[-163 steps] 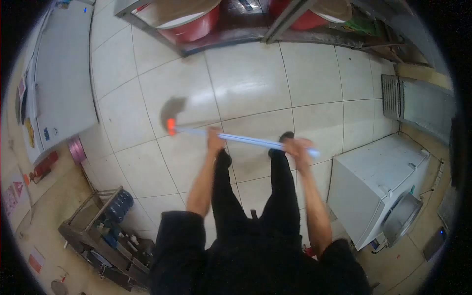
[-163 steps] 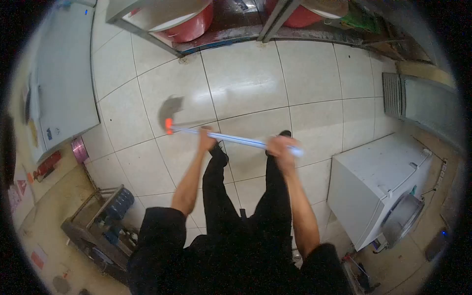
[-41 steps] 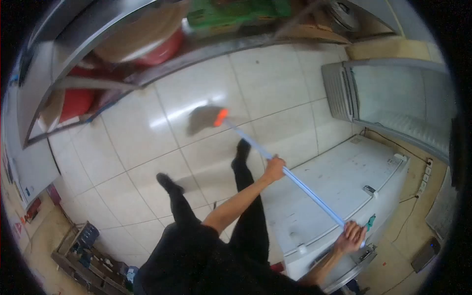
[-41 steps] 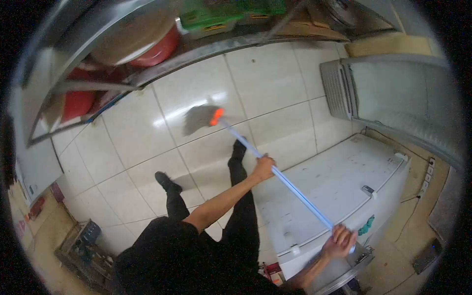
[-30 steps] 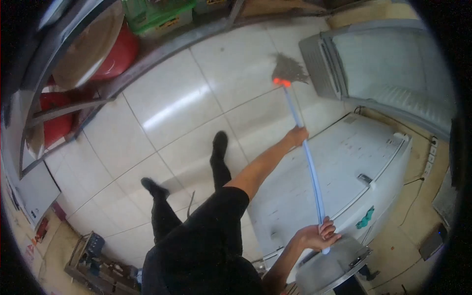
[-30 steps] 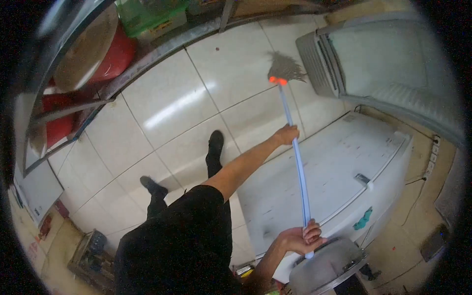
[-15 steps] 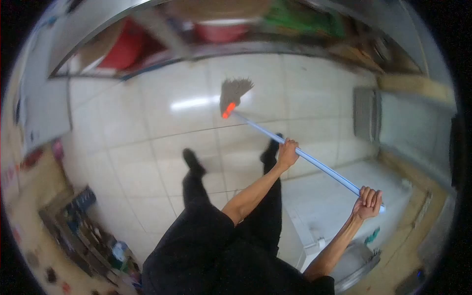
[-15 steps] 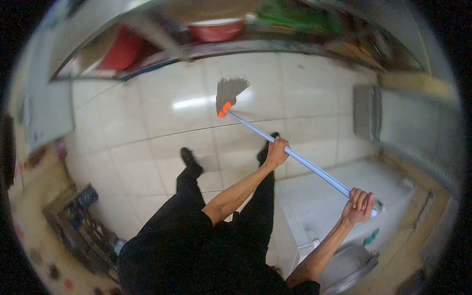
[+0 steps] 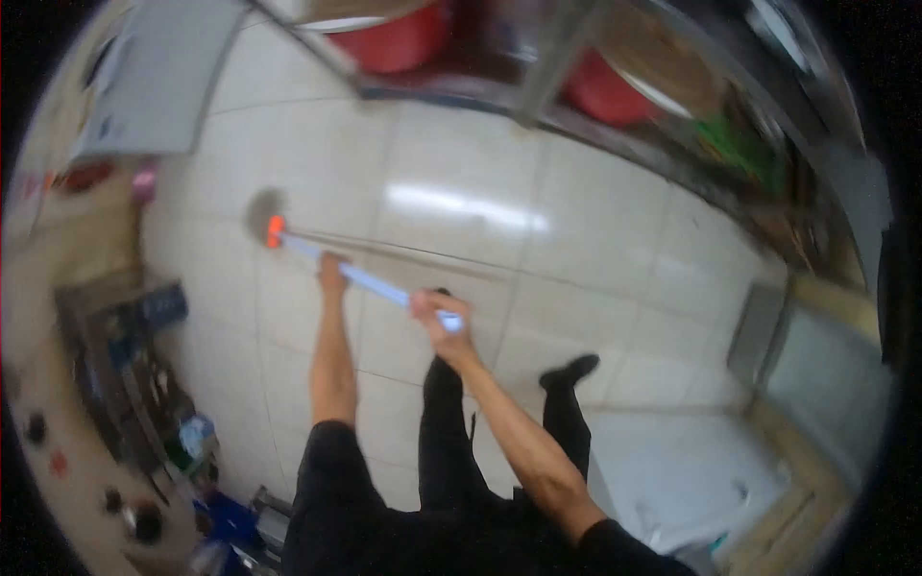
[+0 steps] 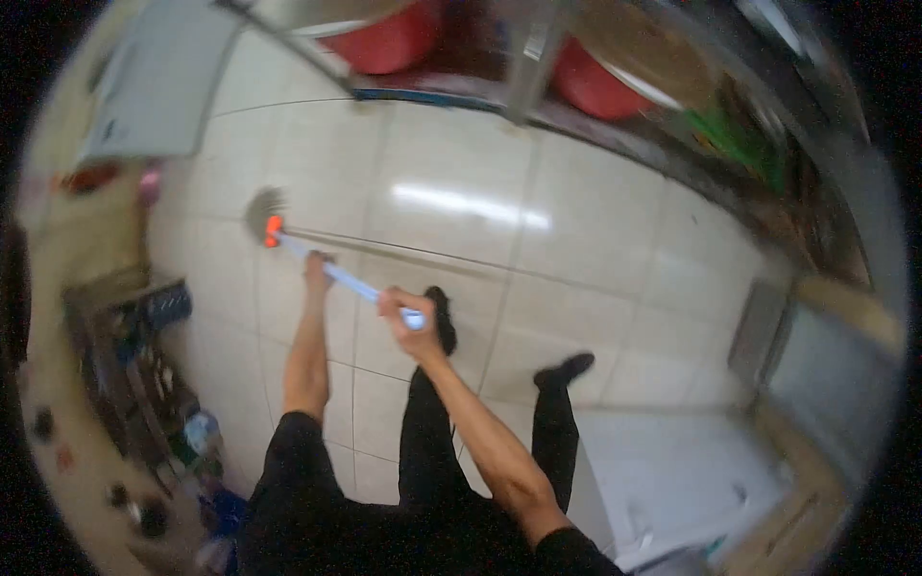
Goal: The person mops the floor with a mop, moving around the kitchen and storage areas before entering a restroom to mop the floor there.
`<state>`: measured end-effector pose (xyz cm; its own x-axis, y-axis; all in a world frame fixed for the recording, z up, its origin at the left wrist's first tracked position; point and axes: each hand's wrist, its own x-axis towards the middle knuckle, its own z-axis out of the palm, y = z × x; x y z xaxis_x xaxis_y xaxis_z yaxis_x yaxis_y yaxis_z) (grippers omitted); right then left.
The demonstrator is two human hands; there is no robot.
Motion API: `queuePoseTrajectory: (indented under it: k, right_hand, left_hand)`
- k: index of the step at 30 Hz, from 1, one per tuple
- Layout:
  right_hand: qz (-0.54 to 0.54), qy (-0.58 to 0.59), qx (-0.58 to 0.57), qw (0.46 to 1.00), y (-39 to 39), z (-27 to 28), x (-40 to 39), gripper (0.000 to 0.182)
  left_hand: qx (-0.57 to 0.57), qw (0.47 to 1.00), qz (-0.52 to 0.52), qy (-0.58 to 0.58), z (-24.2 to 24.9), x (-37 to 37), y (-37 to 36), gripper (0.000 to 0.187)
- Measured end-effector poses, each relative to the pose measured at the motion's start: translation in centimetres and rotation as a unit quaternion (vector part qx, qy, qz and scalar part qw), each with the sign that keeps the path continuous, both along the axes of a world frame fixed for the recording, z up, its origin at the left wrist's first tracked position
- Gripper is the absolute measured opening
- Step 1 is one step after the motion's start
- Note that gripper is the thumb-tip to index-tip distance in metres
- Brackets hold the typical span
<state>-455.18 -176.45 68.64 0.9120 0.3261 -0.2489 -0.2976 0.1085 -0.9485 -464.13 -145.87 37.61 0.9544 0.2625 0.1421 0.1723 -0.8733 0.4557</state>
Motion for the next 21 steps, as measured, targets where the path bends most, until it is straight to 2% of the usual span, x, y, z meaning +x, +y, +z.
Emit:
queuePoseTrajectory:
  k: [1, 2, 3, 4, 5, 6, 7, 8, 9, 10, 11, 12, 13, 14, 15, 16, 17, 18, 20, 21]
  right_hand:
    - [-0.016, 0.032, 0.015, 0.999, -0.9, 2.8, 0.1, 0.028]
    - [-0.064, 0.035, -0.018, 0.997, -3.7, 3.5, -0.4, 0.028]
    - [-0.107, 0.070, 0.014, 0.992, -6.7, 4.5, -1.1, 0.031]
    - [-0.151, 0.097, 0.052, 0.982, -9.9, 6.4, -1.9, 0.035]
    - [-0.183, 0.038, 0.069, 0.980, -14.0, 10.5, -1.6, 0.040]
    - [-0.221, -0.022, 0.055, 0.973, -18.6, 12.7, -3.2, 0.043]
    - [-0.283, -0.035, 0.120, 0.951, -24.2, 14.5, -5.5, 0.044]
    - [-0.361, 0.032, 0.029, 0.932, -28.4, 20.1, -7.6, 0.044]
    - [-0.437, -0.015, 0.003, 0.899, -32.2, 24.1, -10.8, 0.043]
    - [-0.499, 0.002, -0.026, 0.866, -41.6, 21.5, -10.2, 0.044]
    - [-0.554, -0.021, -0.015, 0.832, -49.0, 23.4, -10.3, 0.045]
    - [-0.625, -0.039, -0.034, 0.779, -54.5, 26.0, -12.2, 0.046]
    - [-0.665, -0.058, -0.061, 0.742, -58.3, 28.1, -14.2, 0.047]
    - [-0.705, -0.053, -0.060, 0.705, -62.2, 27.8, -18.8, 0.044]
    - [-0.783, -0.037, -0.052, 0.619, -64.1, 28.8, -21.2, 0.042]
    - [-0.847, -0.016, -0.042, 0.530, -65.2, 29.8, -22.6, 0.040]
    - [-0.860, -0.038, -0.073, 0.504, -66.3, 29.3, -24.0, 0.039]
    - [-0.871, -0.060, -0.108, 0.476, -67.3, 28.3, -24.4, 0.038]
    - [-0.861, -0.107, -0.173, 0.466, -70.8, 24.3, -26.6, 0.038]
    - [-0.900, -0.075, -0.167, 0.395, -72.8, 22.5, -26.9, 0.038]
  left_hand:
    - [-0.122, 0.991, 0.054, -0.006, 1.9, 1.0, -1.5, 0.020]
    - [-0.093, 0.994, 0.053, 0.028, 6.6, 2.8, -5.0, 0.011]
    - [-0.087, 0.993, 0.056, 0.053, 11.1, 4.7, -9.4, 0.007]
    - [-0.126, 0.988, -0.014, 0.084, 10.7, 4.3, -13.4, 0.008]
    - [-0.155, 0.979, -0.077, 0.107, 9.6, 3.9, -17.1, 0.010]
    - [-0.110, 0.976, -0.185, -0.015, 11.3, 3.3, -23.2, 0.017]
    - [-0.203, 0.968, -0.129, 0.072, 13.9, 2.1, -30.2, 0.024]
    - [-0.224, 0.946, -0.216, 0.095, 16.8, 1.3, -36.3, 0.023]
    - [-0.302, 0.919, -0.186, 0.171, 23.2, 0.9, -42.7, 0.019]
    - [-0.176, 0.925, -0.293, 0.165, 19.8, 2.2, -52.8, 0.014]
    - [-0.221, 0.906, -0.316, 0.175, 23.8, 4.4, -62.7, 0.011]
    - [-0.247, 0.908, -0.325, 0.097, 26.5, 4.6, -71.1, 0.003]
    - [-0.260, 0.865, -0.410, 0.129, 28.2, 4.1, -77.5, 0.003]
    - [-0.265, 0.813, -0.493, 0.163, 28.5, 2.7, -83.7, 0.003]
    - [-0.248, 0.800, -0.522, 0.161, 28.3, 1.5, -89.3, 0.003]
    - [-0.249, 0.735, -0.597, 0.202, 28.2, 0.1, -94.0, 0.002]
    - [-0.248, 0.665, -0.658, 0.252, 27.6, -1.8, -98.1, 0.006]
    - [-0.237, 0.652, -0.672, 0.261, 26.3, -2.9, -102.5, 0.006]
    - [-0.152, 0.514, -0.806, 0.252, 22.7, -4.7, -111.7, 0.011]
    - [-0.106, 0.456, -0.847, 0.254, 21.1, -5.8, -116.1, 0.014]
